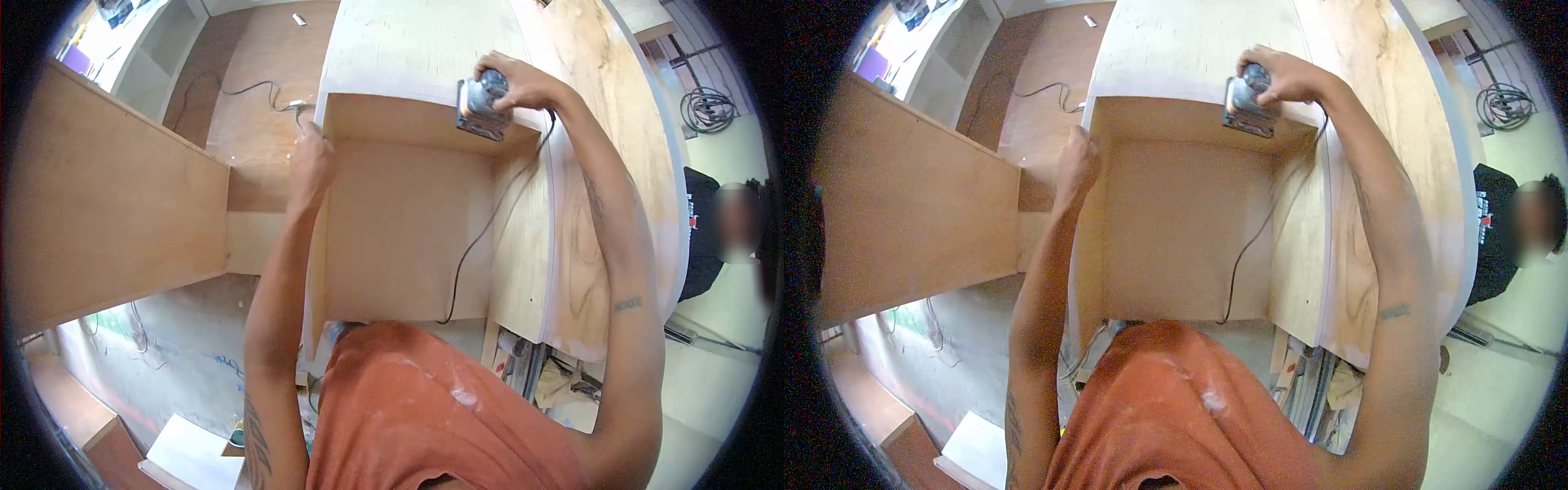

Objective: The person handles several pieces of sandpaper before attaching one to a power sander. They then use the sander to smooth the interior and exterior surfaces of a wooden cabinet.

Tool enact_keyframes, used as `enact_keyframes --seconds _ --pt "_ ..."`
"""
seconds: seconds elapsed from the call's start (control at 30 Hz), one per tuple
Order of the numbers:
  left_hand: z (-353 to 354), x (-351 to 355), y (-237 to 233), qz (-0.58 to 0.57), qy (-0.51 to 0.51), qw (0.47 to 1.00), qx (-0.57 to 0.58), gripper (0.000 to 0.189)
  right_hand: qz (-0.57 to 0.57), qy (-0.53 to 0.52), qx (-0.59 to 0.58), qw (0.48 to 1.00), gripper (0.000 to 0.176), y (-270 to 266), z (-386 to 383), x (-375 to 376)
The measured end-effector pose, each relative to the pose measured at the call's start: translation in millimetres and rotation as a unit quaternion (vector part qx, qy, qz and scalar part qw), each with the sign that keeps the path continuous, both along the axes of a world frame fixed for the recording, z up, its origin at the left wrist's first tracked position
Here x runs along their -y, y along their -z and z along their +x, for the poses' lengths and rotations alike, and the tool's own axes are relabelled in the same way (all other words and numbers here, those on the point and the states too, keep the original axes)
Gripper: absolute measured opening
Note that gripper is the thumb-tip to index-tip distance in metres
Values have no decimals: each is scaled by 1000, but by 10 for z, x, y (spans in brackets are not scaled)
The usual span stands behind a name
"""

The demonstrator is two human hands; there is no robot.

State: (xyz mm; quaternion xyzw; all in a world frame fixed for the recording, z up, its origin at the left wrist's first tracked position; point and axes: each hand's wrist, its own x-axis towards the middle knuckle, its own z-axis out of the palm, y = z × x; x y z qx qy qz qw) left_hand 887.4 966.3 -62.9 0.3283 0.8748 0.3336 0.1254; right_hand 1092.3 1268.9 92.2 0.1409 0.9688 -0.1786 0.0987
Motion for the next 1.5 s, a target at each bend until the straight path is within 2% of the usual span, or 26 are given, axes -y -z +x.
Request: enact_keyframes --seconds 0.1,0.13,0.2,0.23,0.27,0.3,0.33,0.37,0.5,0.8,0.87,0.9,0.97,1.0,1.1,1.13,1.23,1.3,1.33,1.4,1.47,1.5 --pt "60 48 -152 -15 8 1000 11 19 -11 39 11 999 53 -32 162 -16" --pt "30 58 23 -13 4 1000 10 19 -18 39 0 999 53 -27 156 4" --pt "-139 21 445 146 17 965 217 20 -50 24 -22 998 52 24 110 -12" --pt "-90 -34 369 97 -17 989 110 21 -37 13 -12 999 51 -16 6 50" --pt "-53 -38 295 101 -25 989 101 21 -27 6 -1 1000 51 -23 -54 133" --pt "-37 -27 203 48 -11 996 69 21 -50 -13 -20 998 50 -25 -156 215" --pt "-23 -24 167 -6 3 999 38 21 -19 -41 -32 998 53 -11 -260 290" --pt "-8 -20 136 28 7 1000 6 20 -14 -39 -24 999 53 -5 -363 361" --pt "-6 -22 134 30 -2 1000 -1 18 2 -47 -27 999 51 20 -841 667" --pt "-22 -52 156 50 -5 998 -35 18 36 -60 -79 994 53 158 -1563 732" --pt "7 -47 54 36 -6 999 4 18 38 -17 -99 994 53 198 -1568 724" --pt "-12 -76 139 37 -2 999 4 18 40 1 -94 995 53 195 -1523 731" --pt "-72 -88 438 72 -12 995 62 31 41 27 -96 994 52 223 -1318 737" --pt "-51 -38 383 68 0 995 66 31 45 47 -101 993 52 221 -1219 726" --pt "29 41 58 58 23 997 47 59 56 130 -69 987 56 203 -805 573" --pt "80 36 -1 59 34 997 47 59 67 157 -61 983 59 182 -663 510" --pt "130 10 -70 65 36 997 7 62 89 213 -68 971 60 261 -266 259" --pt "70 -44 24 89 98 984 -122 67 100 288 -57 950 61 238 -74 219" --pt "24 -78 61 89 104 983 -119 67 100 294 -55 949 61 262 -5 215" --pt "-173 -249 78 50 152 959 -233 67 142 374 -56 915 62 285 89 160" --pt "-385 -460 247 11 190 944 -268 70 140 387 -48 910 66 263 91 202" --pt "-439 -531 223 -29 223 928 -297 72 154 441 -29 884 67 256 48 224"
